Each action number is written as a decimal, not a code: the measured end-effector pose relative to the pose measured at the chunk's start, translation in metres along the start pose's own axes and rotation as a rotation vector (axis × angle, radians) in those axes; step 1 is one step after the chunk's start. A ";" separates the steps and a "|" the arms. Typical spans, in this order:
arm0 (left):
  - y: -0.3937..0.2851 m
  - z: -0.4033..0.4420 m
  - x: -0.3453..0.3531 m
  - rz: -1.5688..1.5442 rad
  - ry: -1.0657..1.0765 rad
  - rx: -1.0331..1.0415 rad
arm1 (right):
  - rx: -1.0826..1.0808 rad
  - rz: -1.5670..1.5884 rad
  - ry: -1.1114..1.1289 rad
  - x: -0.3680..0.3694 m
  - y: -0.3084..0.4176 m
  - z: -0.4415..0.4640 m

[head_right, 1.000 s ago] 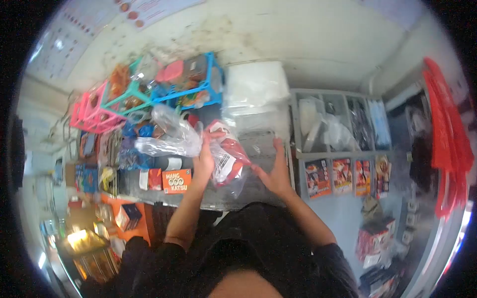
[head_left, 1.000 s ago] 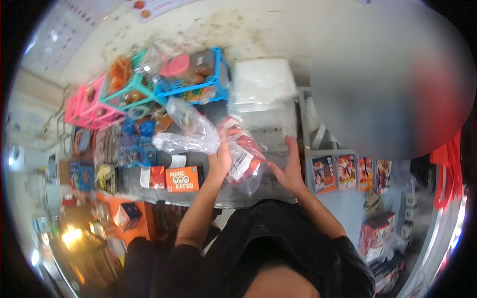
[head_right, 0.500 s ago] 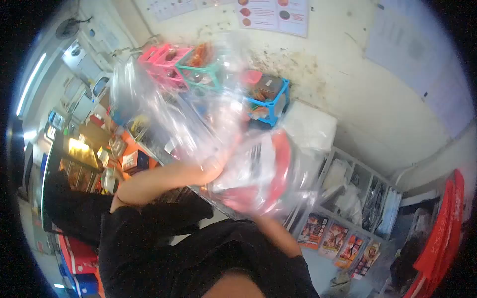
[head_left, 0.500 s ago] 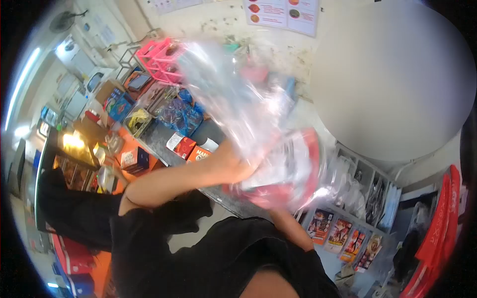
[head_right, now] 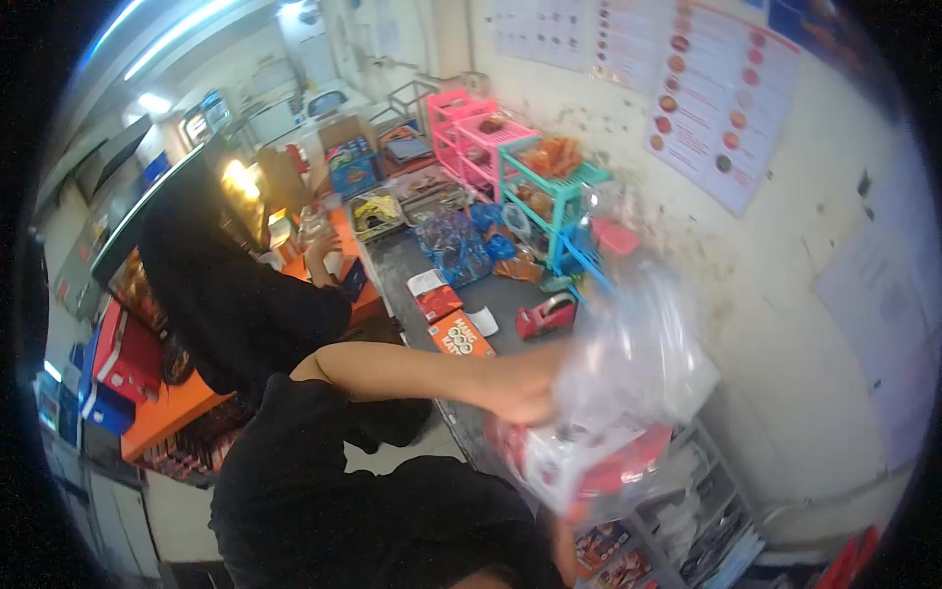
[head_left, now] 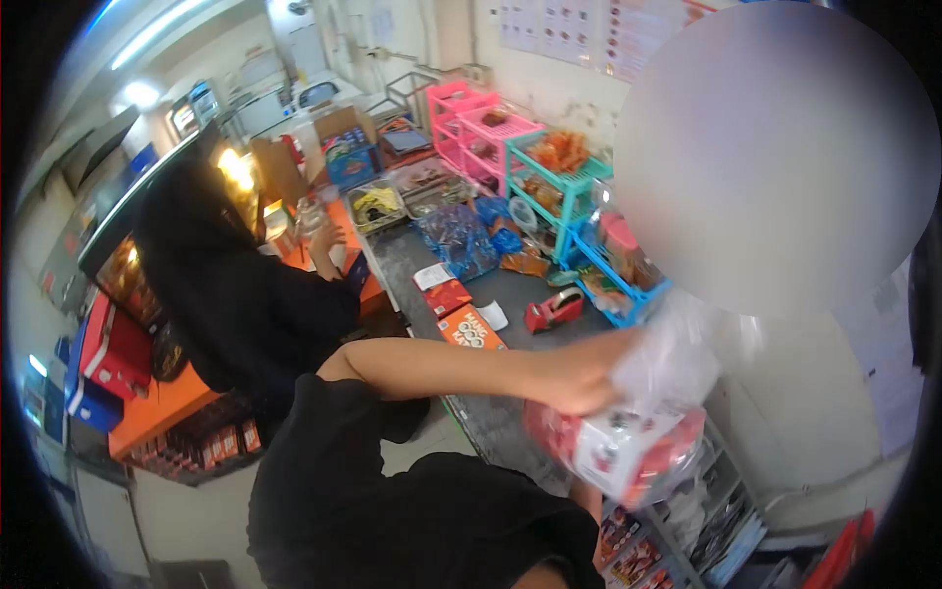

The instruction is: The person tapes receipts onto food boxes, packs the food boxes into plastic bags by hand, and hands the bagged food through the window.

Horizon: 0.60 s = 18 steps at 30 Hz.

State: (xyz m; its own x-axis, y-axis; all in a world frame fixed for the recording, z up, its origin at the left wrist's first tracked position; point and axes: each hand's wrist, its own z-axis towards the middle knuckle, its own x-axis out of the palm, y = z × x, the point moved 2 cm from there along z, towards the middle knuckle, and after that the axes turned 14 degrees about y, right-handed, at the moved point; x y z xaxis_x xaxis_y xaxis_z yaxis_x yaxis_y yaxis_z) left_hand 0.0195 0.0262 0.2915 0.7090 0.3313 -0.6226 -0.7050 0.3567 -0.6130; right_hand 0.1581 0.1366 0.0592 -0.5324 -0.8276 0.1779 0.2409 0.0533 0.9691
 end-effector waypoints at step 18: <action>0.088 -0.109 0.089 0.539 0.051 -0.086 | -0.208 -1.595 1.268 0.151 0.201 0.020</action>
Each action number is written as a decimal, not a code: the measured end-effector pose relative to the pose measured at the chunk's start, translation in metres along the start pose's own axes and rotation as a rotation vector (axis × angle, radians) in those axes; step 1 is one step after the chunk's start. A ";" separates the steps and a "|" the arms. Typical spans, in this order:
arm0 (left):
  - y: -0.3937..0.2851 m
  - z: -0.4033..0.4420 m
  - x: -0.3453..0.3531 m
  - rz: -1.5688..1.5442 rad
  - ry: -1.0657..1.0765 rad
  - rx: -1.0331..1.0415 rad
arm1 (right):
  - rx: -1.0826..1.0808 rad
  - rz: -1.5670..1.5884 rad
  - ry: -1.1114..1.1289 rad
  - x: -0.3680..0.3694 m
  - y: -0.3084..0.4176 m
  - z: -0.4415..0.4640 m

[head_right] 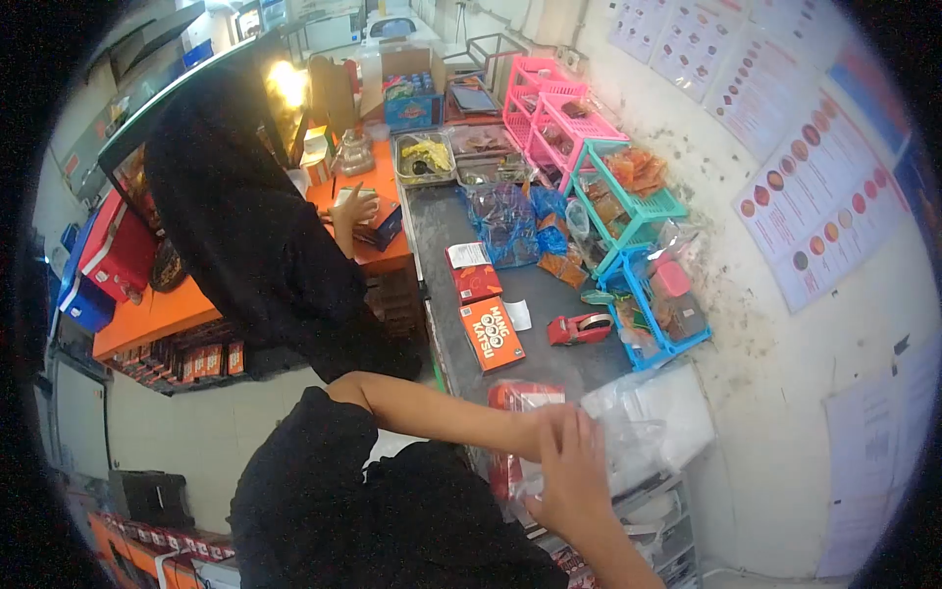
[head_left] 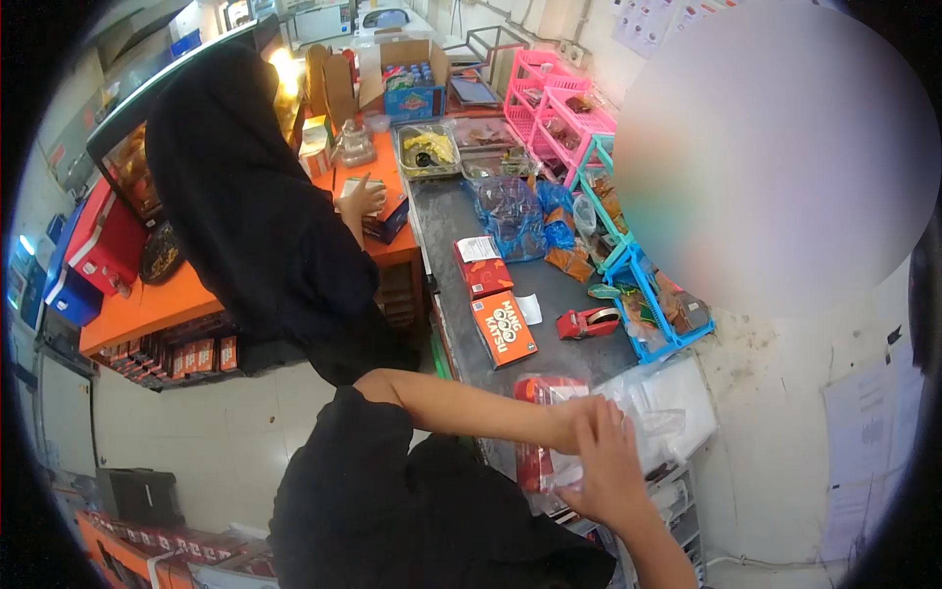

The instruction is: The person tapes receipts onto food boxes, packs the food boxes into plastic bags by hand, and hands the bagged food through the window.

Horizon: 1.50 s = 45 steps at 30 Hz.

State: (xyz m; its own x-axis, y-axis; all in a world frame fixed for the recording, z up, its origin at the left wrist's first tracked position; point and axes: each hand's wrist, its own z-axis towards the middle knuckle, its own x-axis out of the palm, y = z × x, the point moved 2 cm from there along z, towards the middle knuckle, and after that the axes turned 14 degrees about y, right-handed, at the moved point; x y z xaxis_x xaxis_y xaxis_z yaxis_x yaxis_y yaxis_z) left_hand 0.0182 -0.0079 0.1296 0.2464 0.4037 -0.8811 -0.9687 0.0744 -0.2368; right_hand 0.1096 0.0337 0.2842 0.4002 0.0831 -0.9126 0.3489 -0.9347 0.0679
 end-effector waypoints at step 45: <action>-0.029 -0.059 -0.151 -0.031 0.341 -0.138 | -0.108 0.605 0.300 -0.040 -0.021 -0.035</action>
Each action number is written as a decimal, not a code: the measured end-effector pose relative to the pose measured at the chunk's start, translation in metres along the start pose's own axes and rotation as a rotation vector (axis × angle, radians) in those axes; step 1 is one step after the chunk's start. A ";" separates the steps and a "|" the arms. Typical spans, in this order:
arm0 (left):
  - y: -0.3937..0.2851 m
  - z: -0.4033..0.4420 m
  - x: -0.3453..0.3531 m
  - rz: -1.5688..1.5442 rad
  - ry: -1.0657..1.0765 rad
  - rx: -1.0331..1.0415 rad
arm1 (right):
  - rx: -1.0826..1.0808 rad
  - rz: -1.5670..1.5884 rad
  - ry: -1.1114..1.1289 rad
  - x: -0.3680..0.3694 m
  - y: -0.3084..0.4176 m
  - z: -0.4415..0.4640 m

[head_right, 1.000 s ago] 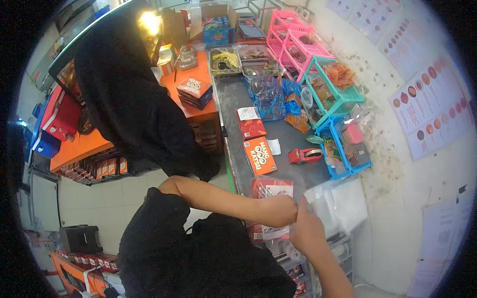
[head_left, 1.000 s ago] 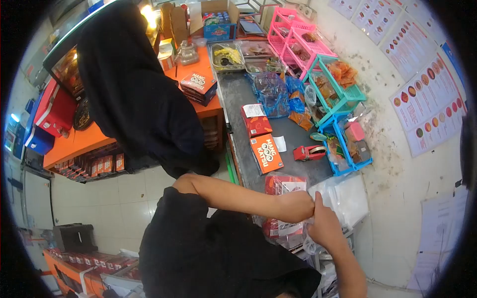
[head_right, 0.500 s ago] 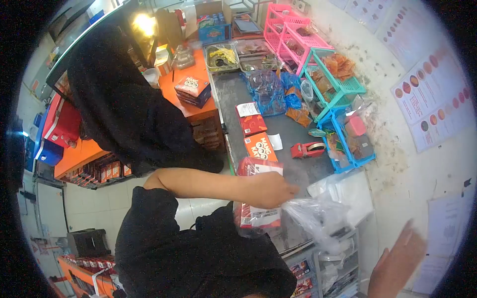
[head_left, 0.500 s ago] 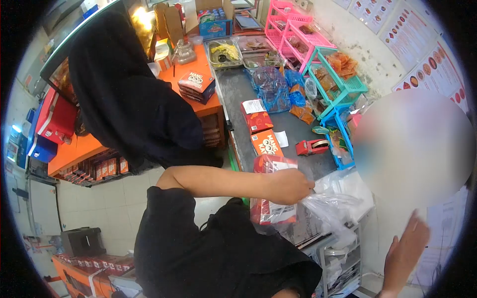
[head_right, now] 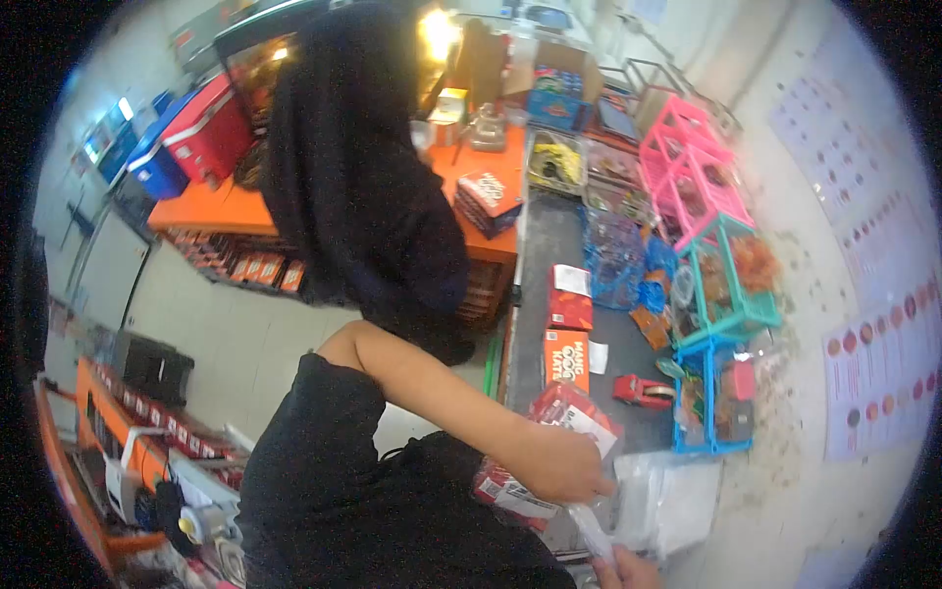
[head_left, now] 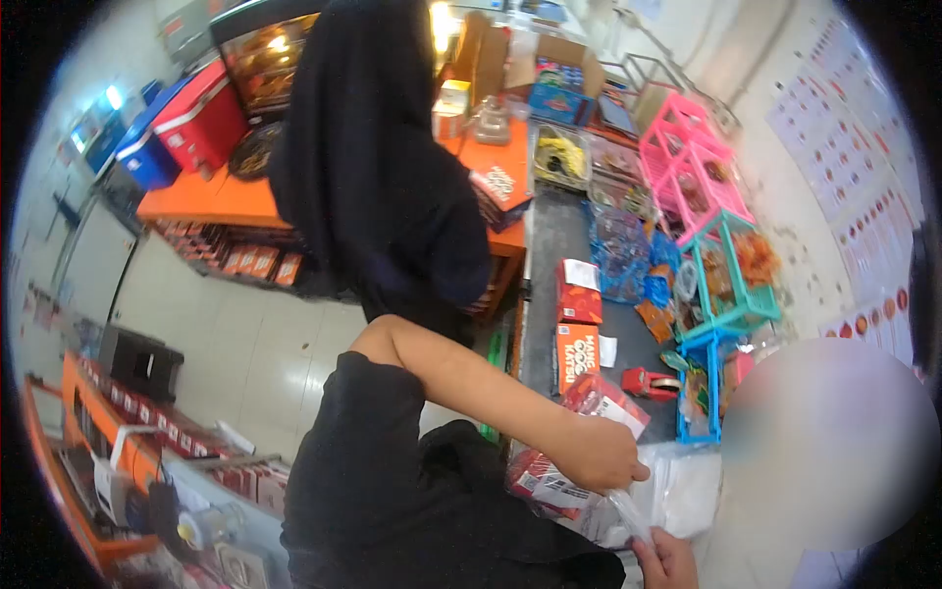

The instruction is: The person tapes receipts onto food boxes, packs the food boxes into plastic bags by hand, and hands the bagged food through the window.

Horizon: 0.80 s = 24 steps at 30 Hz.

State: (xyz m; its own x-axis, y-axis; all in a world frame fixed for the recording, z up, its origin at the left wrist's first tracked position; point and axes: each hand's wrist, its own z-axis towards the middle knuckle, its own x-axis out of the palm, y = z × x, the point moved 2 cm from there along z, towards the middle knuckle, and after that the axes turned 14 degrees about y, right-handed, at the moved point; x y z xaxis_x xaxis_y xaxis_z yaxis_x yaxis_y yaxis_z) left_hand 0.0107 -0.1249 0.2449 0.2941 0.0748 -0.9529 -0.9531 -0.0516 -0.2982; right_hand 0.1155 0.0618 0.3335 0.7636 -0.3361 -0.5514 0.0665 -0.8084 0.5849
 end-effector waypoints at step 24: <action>0.017 0.125 -0.118 -0.785 -0.797 0.232 | -1.124 1.239 -0.864 -0.052 -0.049 0.130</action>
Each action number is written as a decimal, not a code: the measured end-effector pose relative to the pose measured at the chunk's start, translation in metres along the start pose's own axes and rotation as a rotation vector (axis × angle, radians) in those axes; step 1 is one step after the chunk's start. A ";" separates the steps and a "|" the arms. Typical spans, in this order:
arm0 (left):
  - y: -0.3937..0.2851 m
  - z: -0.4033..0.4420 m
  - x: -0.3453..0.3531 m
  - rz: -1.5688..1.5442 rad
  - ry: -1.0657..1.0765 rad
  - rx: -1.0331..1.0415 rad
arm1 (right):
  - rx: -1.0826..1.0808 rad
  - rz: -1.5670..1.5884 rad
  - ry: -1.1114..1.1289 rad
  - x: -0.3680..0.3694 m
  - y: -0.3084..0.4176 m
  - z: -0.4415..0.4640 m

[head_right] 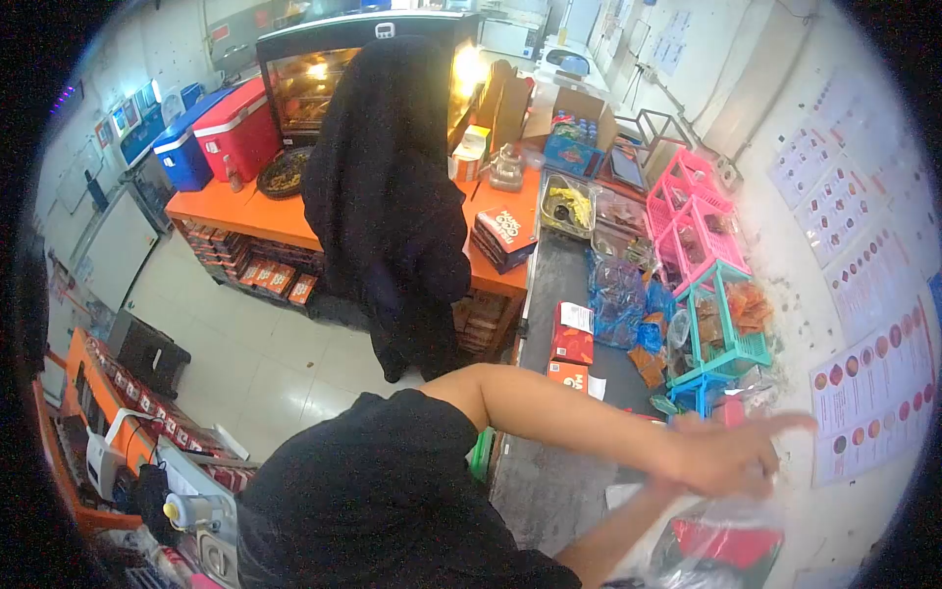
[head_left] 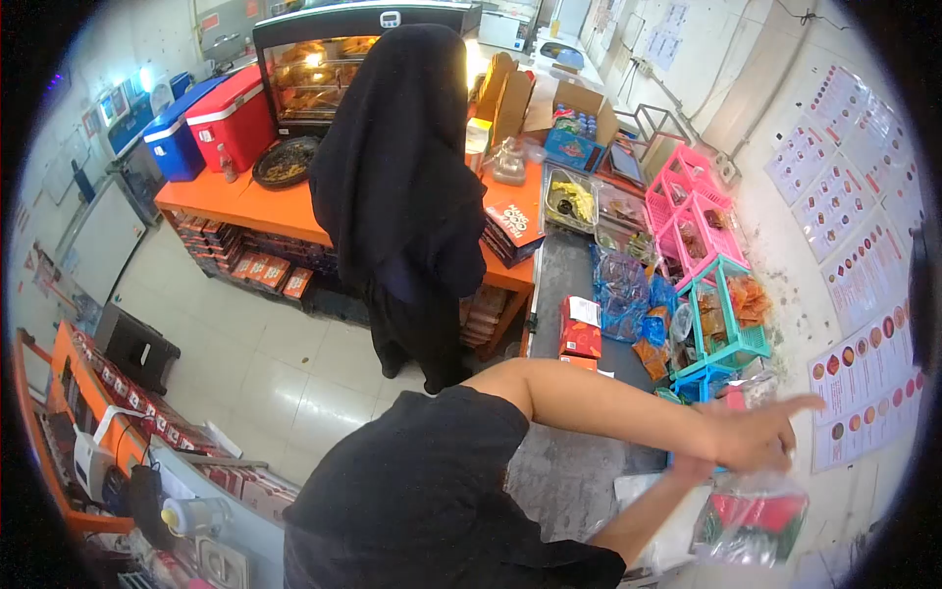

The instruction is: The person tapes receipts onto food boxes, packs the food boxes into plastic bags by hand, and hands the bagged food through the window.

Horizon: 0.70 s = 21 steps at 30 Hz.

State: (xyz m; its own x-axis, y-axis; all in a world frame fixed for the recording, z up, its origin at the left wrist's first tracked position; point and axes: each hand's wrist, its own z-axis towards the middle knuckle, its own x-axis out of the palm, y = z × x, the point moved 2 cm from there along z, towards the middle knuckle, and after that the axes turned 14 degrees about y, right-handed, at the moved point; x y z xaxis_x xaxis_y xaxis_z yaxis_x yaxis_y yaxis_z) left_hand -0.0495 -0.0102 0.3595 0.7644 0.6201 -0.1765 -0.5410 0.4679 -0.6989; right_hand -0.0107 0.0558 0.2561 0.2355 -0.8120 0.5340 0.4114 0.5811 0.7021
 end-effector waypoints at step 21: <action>0.079 -0.167 0.009 0.267 -0.215 -0.243 | 0.201 -0.494 -0.093 -0.003 -0.023 -0.073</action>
State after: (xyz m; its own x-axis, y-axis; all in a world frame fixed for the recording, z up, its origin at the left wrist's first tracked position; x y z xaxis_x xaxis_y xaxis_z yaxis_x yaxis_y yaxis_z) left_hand -0.0271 -0.0730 0.1867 0.5037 0.8291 -0.2428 -0.5919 0.1265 -0.7960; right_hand 0.0432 0.0410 0.2045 -0.0263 -0.9883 0.1502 0.2747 0.1373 0.9517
